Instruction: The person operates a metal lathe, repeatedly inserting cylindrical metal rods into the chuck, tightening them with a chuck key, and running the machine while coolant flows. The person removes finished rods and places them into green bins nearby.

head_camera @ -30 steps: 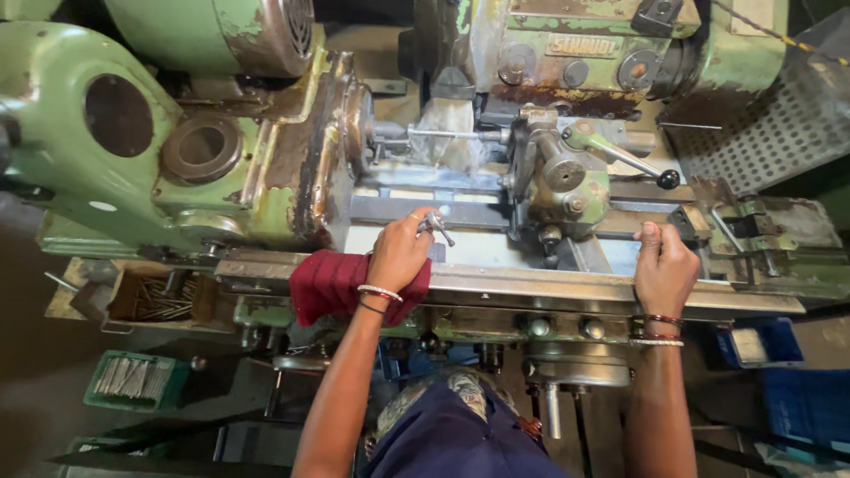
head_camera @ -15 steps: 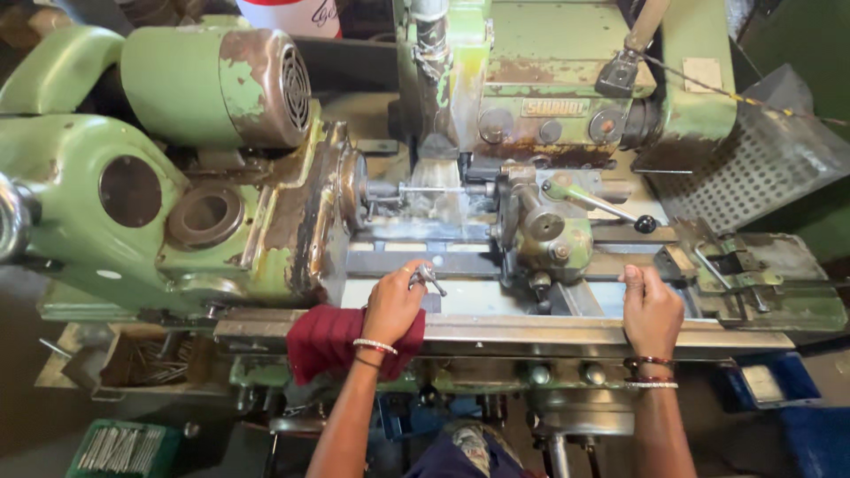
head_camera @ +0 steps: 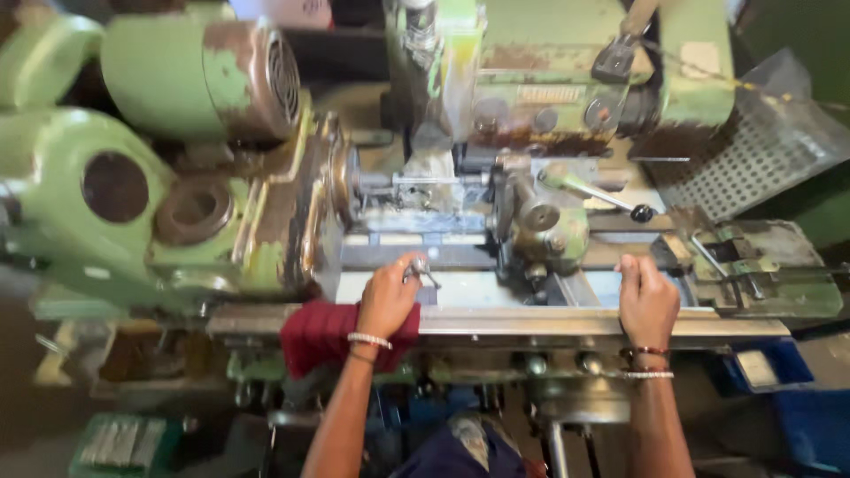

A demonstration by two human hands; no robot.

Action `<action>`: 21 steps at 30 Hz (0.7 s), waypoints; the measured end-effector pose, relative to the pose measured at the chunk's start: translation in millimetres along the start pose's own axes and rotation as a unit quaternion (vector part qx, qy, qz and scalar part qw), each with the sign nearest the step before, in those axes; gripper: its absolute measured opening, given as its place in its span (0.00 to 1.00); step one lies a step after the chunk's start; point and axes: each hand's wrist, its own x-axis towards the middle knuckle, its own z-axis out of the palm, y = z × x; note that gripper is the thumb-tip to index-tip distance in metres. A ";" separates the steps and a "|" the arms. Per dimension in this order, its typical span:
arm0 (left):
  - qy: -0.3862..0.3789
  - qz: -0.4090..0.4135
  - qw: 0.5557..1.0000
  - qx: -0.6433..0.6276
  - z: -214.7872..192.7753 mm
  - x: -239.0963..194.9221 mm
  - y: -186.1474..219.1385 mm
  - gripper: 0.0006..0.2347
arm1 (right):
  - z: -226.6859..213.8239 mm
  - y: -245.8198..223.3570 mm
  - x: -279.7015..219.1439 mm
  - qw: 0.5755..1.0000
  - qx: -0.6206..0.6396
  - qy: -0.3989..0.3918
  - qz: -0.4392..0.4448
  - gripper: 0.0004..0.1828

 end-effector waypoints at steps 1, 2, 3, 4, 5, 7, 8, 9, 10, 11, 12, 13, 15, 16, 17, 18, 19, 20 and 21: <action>0.002 0.001 1.000 0.005 0.8 3.9 -4.2 0.13 | 2.6 1.1 1.8 1.000 0.005 -0.002 0.006 0.17; 0.003 -0.001 1.000 0.000 2.5 0.3 -5.6 0.13 | 1.9 1.6 1.2 1.000 0.009 -0.005 0.012 0.17; 0.009 0.007 1.000 -0.003 1.9 4.9 -5.8 0.14 | 4.3 0.3 6.1 1.000 0.018 0.003 0.015 0.17; 0.015 0.014 1.000 -0.006 1.3 6.2 -4.4 0.14 | 4.2 -1.0 9.3 1.000 0.013 0.000 0.012 0.17; 0.016 0.009 1.000 -0.006 0.0 6.1 -2.3 0.14 | 3.1 -2.3 8.9 1.000 0.009 0.000 0.011 0.17; 0.013 -0.002 1.000 -0.005 -1.3 2.7 2.5 0.14 | 2.3 -3.6 7.8 1.000 0.005 -0.002 0.010 0.18; 0.015 0.001 1.000 -0.014 -3.0 1.0 3.8 0.14 | 2.4 -3.8 5.6 1.000 0.006 -0.003 0.008 0.18; 0.014 0.005 1.000 -0.024 -4.2 0.2 5.1 0.14 | 1.3 -3.2 4.0 1.000 0.005 -0.005 0.010 0.18; 0.012 0.009 0.999 -0.034 -5.2 3.9 5.7 0.14 | 3.6 -2.8 8.9 1.000 -0.011 0.007 0.001 0.18; 0.014 0.013 0.999 -0.030 -4.9 4.2 5.7 0.14 | 4.3 -1.3 10.3 1.000 -0.029 0.011 -0.005 0.18; 0.016 0.017 0.999 -0.026 -4.3 7.0 4.8 0.14 | 4.6 0.6 11.2 0.999 -0.048 0.015 -0.011 0.19; 0.018 0.014 0.999 -0.022 -2.8 3.9 3.3 0.14 | 3.4 2.5 8.0 1.000 -0.025 0.009 -0.005 0.19; 0.015 0.015 1.000 -0.017 -0.8 3.5 0.7 0.14 | 3.4 2.6 6.5 1.000 0.024 0.001 0.002 0.19; 0.016 0.017 1.000 -0.013 -1.4 4.7 -0.7 0.14 | 3.0 1.0 6.2 1.000 0.021 -0.003 0.012 0.19; 0.014 0.018 1.000 -0.009 -1.0 5.3 -1.7 0.14 | 1.9 -0.4 6.8 1.000 0.018 -0.008 0.020 0.19; 0.012 0.019 1.000 -0.004 -0.4 4.4 -2.3 0.14 | 0.5 -2.1 5.7 0.999 0.015 -0.012 0.028 0.19; 0.012 0.021 1.000 0.001 -0.4 4.2 -2.7 0.14 | -0.5 -3.9 6.3 1.000 0.016 -0.010 0.022 0.19; 0.008 0.014 1.000 -0.004 0.1 1.9 -1.9 0.14 | -2.3 -5.6 6.5 1.000 0.017 -0.007 0.016 0.19; 0.005 0.013 1.000 -0.007 -1.1 3.2 -0.6 0.14 | -1.8 -8.5 7.7 1.000 0.021 0.002 0.011 0.19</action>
